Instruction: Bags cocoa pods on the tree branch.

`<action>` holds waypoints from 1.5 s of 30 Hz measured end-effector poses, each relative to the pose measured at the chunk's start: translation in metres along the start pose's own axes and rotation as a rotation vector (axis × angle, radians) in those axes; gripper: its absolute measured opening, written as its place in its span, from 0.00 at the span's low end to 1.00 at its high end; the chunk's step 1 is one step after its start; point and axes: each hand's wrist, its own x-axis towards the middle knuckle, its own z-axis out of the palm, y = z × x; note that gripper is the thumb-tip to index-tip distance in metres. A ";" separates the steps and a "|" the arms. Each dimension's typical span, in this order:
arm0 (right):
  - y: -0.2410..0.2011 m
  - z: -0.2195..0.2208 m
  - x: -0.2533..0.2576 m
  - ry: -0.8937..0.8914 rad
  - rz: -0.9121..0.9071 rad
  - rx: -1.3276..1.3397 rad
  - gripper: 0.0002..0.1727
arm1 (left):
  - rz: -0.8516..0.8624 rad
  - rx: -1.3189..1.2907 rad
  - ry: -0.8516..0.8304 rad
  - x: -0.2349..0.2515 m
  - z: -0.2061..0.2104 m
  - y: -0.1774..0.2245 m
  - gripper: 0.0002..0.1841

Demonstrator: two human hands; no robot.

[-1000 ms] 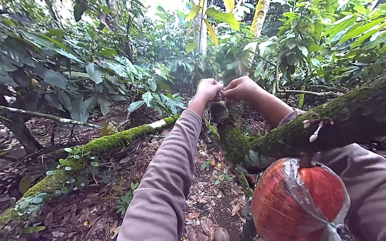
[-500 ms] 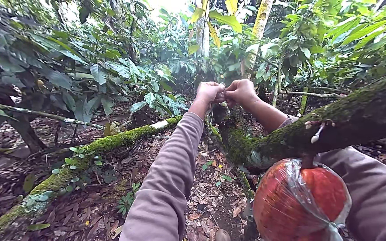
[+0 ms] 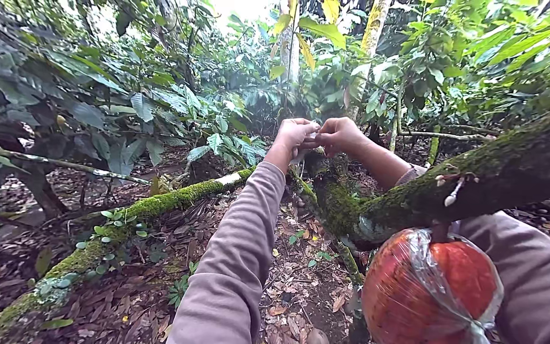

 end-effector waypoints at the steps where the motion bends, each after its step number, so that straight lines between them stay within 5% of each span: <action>1: -0.001 0.001 0.001 0.017 0.021 0.015 0.11 | 0.002 0.018 0.011 0.000 -0.002 0.001 0.11; 11: 0.008 -0.003 0.016 0.151 0.167 0.097 0.11 | 0.072 0.566 0.142 0.015 -0.033 -0.002 0.09; 18: 0.000 -0.011 0.015 0.158 -0.120 0.197 0.12 | 0.184 0.913 0.014 0.010 -0.029 0.017 0.12; 21: -0.005 -0.018 0.014 0.028 -0.247 -0.015 0.21 | 0.223 1.036 -0.025 0.011 -0.028 0.021 0.16; 25: -0.009 -0.020 0.012 0.059 -0.360 -0.403 0.10 | 0.267 1.255 -0.029 0.018 -0.026 0.020 0.12; 34: 0.009 -0.024 0.013 -0.027 -0.321 -0.598 0.11 | 0.189 0.968 0.021 0.032 -0.028 0.001 0.14; 39: 0.005 -0.028 0.009 -0.004 -0.222 -0.391 0.16 | 0.206 1.090 -0.001 0.037 -0.032 0.008 0.15; 45: -0.020 -0.023 0.002 0.002 -0.192 -0.144 0.09 | -0.012 0.993 -0.009 0.028 -0.020 0.034 0.15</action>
